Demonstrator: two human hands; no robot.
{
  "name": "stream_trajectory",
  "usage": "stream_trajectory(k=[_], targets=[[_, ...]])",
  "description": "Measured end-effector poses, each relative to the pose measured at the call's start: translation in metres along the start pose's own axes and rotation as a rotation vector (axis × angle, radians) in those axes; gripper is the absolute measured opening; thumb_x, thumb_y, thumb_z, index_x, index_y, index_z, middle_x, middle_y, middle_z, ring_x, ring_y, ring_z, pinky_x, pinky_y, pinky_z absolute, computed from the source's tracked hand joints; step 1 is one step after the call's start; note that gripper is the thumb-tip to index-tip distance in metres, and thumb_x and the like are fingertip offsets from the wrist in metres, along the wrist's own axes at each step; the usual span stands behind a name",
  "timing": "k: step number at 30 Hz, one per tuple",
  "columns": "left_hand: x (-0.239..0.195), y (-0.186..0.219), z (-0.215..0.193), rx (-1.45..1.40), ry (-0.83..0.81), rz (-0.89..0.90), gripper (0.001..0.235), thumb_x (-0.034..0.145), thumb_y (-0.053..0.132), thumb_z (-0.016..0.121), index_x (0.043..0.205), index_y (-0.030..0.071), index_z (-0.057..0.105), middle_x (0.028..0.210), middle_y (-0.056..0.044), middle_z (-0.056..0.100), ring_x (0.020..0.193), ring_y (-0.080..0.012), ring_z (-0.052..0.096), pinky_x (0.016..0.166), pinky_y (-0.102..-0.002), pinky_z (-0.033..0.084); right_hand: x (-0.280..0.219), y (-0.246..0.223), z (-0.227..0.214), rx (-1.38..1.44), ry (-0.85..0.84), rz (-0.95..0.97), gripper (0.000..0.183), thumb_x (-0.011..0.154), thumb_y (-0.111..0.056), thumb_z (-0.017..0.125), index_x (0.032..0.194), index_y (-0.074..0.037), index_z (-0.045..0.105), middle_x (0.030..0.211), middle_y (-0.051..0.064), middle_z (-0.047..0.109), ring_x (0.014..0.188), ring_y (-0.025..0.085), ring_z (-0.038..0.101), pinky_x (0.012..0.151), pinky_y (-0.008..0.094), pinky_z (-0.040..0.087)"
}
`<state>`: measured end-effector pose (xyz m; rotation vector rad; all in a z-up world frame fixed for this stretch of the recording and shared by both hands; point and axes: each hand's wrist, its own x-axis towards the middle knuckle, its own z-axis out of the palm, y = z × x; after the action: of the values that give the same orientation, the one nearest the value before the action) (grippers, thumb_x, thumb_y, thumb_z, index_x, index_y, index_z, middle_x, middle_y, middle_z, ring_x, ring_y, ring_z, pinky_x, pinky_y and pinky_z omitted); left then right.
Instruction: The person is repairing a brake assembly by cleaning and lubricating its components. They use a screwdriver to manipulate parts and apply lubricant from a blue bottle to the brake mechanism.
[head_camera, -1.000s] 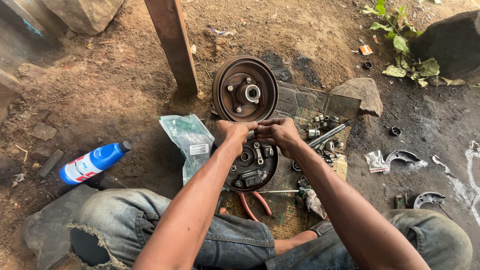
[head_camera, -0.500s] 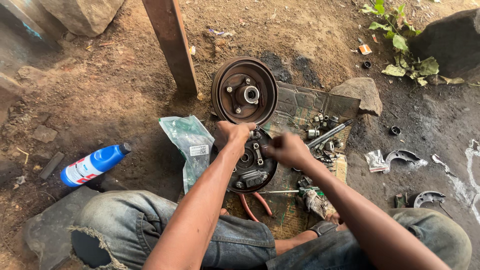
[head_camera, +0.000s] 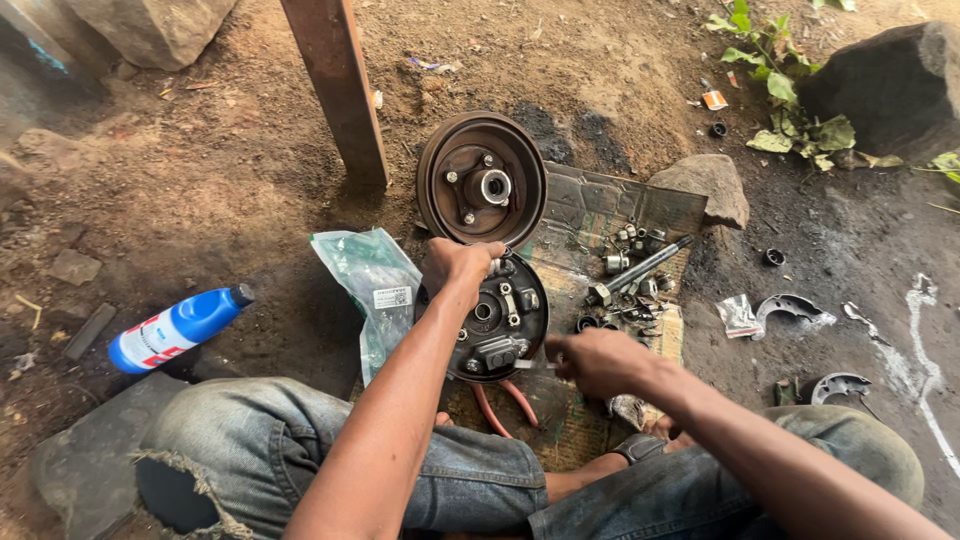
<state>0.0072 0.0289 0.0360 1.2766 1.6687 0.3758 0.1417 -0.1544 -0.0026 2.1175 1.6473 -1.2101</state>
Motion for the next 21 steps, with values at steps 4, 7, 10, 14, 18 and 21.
stream_trajectory(k=[4,7,10,14,18,21], targets=[[0.005,-0.002,0.002,-0.029,-0.041,-0.005,0.043,0.063,0.033,0.092,0.085,-0.002,0.079,0.09,-0.019,0.082,0.085,-0.0299,0.08,0.081,-0.041,0.061,-0.009,0.017,-0.027,0.356,0.281,-0.335,0.023,0.099,-0.011,0.048,0.112,-0.011,0.067,0.09,0.009,0.076,0.083,0.019,0.071,0.076,0.039,0.059],[0.004,-0.003,0.004,-0.027,-0.007,0.002,0.044,0.062,0.033,0.093,0.085,-0.001,0.078,0.093,-0.02,0.079,0.086,-0.0308,0.078,0.081,-0.041,0.061,-0.007,0.009,-0.05,0.511,0.379,-0.177,0.031,0.096,-0.014,0.05,0.123,-0.012,0.067,0.087,0.013,0.074,0.08,0.022,0.068,0.076,0.044,0.057],[0.004,-0.004,0.003,0.005,0.039,0.037,0.047,0.062,0.034,0.095,0.086,-0.001,0.076,0.095,-0.021,0.076,0.088,-0.0322,0.076,0.081,-0.042,0.06,-0.005,-0.011,-0.063,0.329,0.503,-0.14,0.029,0.1,-0.026,0.059,0.124,-0.012,0.069,0.088,0.017,0.074,0.081,0.029,0.069,0.077,0.046,0.055],[0.006,-0.005,0.003,0.005,0.029,0.068,0.045,0.061,0.034,0.093,0.083,-0.002,0.078,0.094,-0.02,0.079,0.09,-0.031,0.076,0.085,-0.04,0.059,-0.008,-0.032,-0.064,0.231,0.598,-0.178,0.029,0.096,-0.028,0.063,0.118,-0.013,0.073,0.097,0.016,0.077,0.088,0.032,0.074,0.078,0.045,0.056],[0.005,-0.005,0.002,-0.003,0.004,0.05,0.041,0.062,0.035,0.091,0.08,0.0,0.078,0.088,-0.017,0.08,0.087,-0.0287,0.078,0.084,-0.04,0.061,-0.014,-0.042,-0.059,0.134,0.668,-0.141,0.028,0.094,-0.03,0.064,0.114,-0.014,0.076,0.096,0.017,0.076,0.088,0.037,0.073,0.078,0.048,0.056],[0.003,-0.005,0.001,0.016,0.035,0.058,0.041,0.062,0.035,0.092,0.079,0.001,0.077,0.087,-0.016,0.078,0.086,-0.0296,0.077,0.082,-0.041,0.061,-0.019,-0.049,-0.057,0.109,0.731,-0.203,0.028,0.093,-0.03,0.066,0.112,-0.013,0.077,0.098,0.016,0.076,0.089,0.035,0.073,0.077,0.047,0.057]])
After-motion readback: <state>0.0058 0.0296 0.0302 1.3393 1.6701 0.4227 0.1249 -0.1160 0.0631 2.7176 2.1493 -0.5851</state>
